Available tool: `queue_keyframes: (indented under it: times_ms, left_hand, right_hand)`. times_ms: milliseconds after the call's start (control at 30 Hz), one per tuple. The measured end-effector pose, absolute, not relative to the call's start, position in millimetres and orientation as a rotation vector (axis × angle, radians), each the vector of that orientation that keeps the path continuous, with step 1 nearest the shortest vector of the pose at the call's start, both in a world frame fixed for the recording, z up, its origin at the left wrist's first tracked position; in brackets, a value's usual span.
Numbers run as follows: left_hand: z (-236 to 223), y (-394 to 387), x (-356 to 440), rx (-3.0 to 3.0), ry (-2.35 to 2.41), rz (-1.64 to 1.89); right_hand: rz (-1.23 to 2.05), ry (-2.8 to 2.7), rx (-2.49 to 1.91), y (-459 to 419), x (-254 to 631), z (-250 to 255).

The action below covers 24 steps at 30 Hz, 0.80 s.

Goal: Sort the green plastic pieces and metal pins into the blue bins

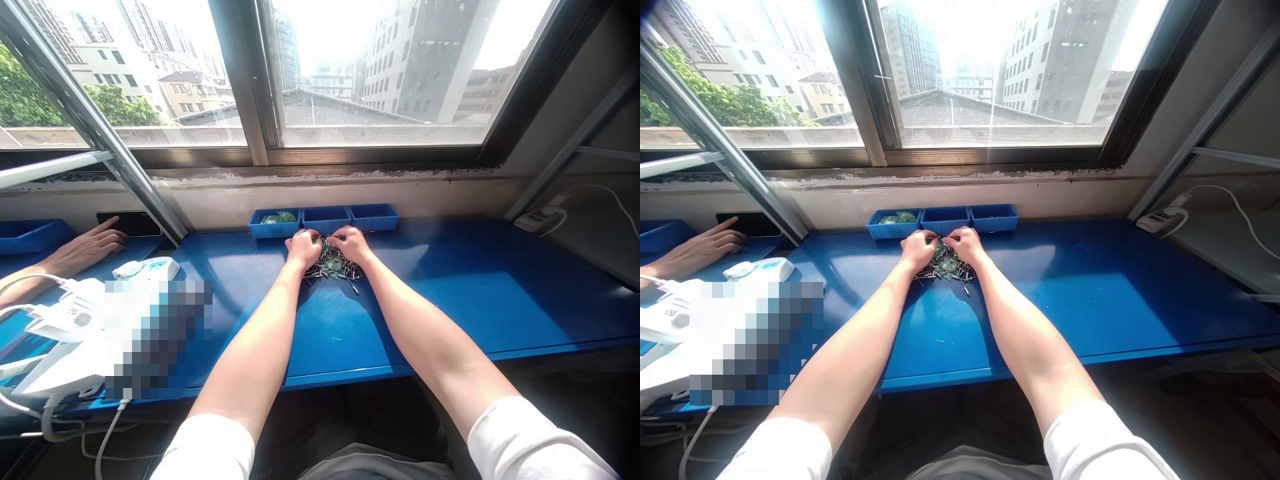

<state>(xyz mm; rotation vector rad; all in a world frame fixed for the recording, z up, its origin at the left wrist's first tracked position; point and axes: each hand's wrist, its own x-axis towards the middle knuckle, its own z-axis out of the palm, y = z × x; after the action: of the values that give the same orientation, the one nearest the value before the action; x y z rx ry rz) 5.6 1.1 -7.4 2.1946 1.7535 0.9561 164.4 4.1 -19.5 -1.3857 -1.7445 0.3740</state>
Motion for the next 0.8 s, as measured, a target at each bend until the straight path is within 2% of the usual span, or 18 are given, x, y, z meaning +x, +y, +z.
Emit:
queue_keyframes:
  times_ms: [367,633,800]
  left_hand:
    - [-4,-2,6,2.316,1.404,1.153]
    - [-4,-1,6,2.247,1.569,1.117]
    - [1,-6,7,2.247,1.635,1.018]
  right_hand:
    - [0.505,-1.652,-1.283,1,164,-16]
    - [0.768,-1.409,-1.109,-1,164,-10]
    - [0.821,-1.409,-1.164,-6,167,-7]
